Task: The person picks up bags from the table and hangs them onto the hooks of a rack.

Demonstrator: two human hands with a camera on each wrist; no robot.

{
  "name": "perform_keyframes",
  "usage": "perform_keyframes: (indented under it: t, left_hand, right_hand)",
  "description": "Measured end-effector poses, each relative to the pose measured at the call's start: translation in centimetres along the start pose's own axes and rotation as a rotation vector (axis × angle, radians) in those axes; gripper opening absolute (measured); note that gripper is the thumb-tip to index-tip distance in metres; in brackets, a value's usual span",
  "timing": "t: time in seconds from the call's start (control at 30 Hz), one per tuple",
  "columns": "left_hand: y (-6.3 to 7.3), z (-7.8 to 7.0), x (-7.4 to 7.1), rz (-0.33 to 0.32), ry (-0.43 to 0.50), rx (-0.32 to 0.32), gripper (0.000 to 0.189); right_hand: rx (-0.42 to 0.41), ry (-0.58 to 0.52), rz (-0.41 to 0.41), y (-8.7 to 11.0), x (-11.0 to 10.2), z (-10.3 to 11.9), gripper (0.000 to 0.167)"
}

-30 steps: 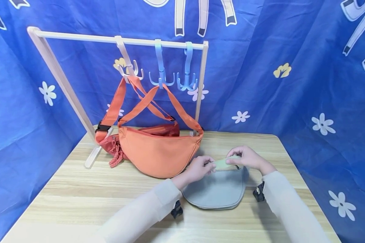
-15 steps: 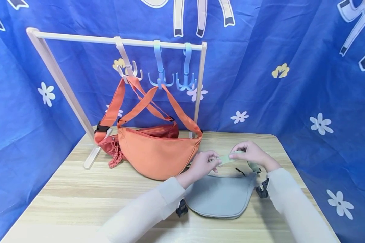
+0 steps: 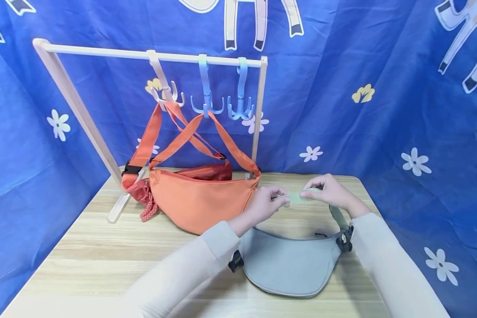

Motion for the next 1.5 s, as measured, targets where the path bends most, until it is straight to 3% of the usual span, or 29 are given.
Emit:
perform_keyframes:
  t: [0.2,0.4,0.63,0.8,1.13,1.3,1.5]
  left_hand:
    - [-0.8,-0.1,-1.2,-0.036,0.076,0.047,0.01]
    - [-1.3,-0.3,-2.4,-0.076,0.108,0.042,0.01]
    - [-1.6,-0.9,-3.6,-0.106,0.191,0.004,0.008]
    - [-2.1,-1.4,-4.2,-0.121,0.22,0.028,0.009]
    - [-2.9,-2.6,-5.4,-0.174,0.208,0.04,0.01]
    - [-3.2,-3.3,-5.8,-0.182,0.205,0.036,0.013]
    - [-3.7,-4.1,-6.5,-0.219,0.212,0.076,0.015]
  right_hand:
    - [-0.006,0.048,-0.021,-0.8,-0.4,1.3,0.005]
    - [-0.012,0.085,-0.043,-2.0,-1.1,2.2,0.004]
    - [-0.036,0.13,-0.041,-2.7,-1.1,6.0,0.004]
    - [-0.058,0.138,-0.041,-3.0,-1.1,8.5,0.006]
    - [0.035,0.159,-0.095,-3.8,-3.4,7.2,0.005]
    - [0.037,0.185,-0.113,-4.1,-4.3,7.6,0.006]
    - [0.034,0.191,-0.129,-4.1,-4.9,8.9,0.007]
Point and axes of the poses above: each hand's wrist, its own y-axis away from the middle knuckle, its own x-axis out of the palm, z = x × y, the point moved 3 cm from there along -y, towards the middle knuckle, and after that the axes turned 15 degrees about -y, right-handed, at the moved point
